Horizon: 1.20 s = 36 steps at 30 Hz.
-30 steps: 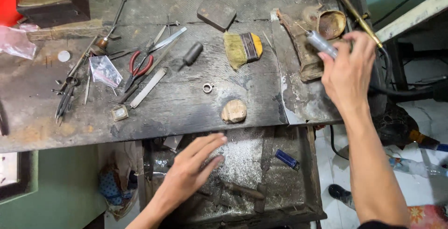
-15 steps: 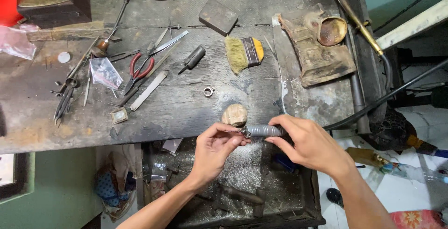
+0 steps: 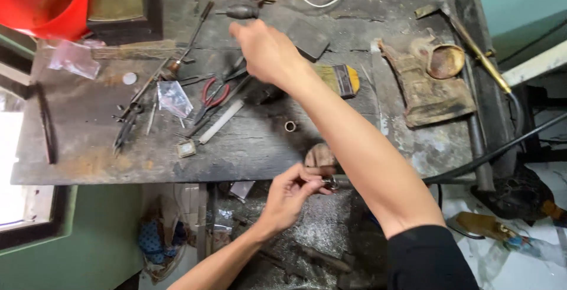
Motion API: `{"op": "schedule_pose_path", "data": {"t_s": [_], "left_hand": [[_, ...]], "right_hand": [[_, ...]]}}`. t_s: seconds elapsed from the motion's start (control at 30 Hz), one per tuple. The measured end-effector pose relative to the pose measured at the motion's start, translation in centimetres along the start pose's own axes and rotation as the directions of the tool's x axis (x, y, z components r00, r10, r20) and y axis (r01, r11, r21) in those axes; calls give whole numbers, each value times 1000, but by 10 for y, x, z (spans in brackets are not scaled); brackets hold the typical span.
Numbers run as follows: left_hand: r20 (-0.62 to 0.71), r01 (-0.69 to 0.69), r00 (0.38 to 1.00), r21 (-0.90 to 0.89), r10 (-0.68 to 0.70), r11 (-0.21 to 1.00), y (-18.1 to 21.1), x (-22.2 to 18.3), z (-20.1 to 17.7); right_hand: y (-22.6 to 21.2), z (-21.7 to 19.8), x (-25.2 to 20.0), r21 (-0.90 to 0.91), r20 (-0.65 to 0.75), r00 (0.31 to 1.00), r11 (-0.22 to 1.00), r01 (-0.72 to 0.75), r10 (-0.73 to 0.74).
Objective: Polishing a small jewelry piece using a brush and a rotary tool on a workbench
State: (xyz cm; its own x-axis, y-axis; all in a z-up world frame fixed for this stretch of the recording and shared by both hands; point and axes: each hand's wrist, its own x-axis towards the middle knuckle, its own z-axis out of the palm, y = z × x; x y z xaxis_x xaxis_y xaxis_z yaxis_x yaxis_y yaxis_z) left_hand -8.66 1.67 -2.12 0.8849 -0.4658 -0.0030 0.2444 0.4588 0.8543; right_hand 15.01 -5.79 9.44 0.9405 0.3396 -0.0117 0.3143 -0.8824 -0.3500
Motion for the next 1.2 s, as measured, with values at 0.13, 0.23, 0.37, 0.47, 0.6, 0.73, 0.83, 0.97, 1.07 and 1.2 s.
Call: {"op": "schedule_pose_path", "data": {"t_s": [0.13,0.23,0.37,0.47,0.6,0.73,0.83,0.97,1.07,1.2], "left_hand": [[1,-106,994,249,109,963,2,-5,-3],[21,-169,985,304,171,937,14,-8,6],[43,-182,983,295,177,938,21,-13,12],[60,-209,978,283,200,936,19,-16,13],[8,-155,988,201,157,967,16,-12,11],[-19,-142,990,-68,141,987,9,0,18],[-68,-50,997,-174,39,983,11,7,23],[-47,-39,998,15,40,999,20,21,25],[-14,-99,995,53,100,994,29,27,31],[13,-168,986,2,168,986,33,30,33]], "right_hand": [[35,79,58,-351,-124,990,936,18,-66],[45,101,66,-465,-232,956,884,54,-181],[52,94,54,-598,-155,954,793,117,-257],[46,52,5,-372,-246,937,917,146,-249],[47,-9,-86,53,-322,929,976,209,-182],[19,-55,-212,172,-322,939,968,183,-120],[2,-49,-282,244,-364,928,970,15,77],[-11,-18,-322,345,-475,816,923,-173,330],[-15,-3,-329,387,-527,766,906,-168,368],[-25,-4,-320,253,-633,738,963,-87,233]]}}
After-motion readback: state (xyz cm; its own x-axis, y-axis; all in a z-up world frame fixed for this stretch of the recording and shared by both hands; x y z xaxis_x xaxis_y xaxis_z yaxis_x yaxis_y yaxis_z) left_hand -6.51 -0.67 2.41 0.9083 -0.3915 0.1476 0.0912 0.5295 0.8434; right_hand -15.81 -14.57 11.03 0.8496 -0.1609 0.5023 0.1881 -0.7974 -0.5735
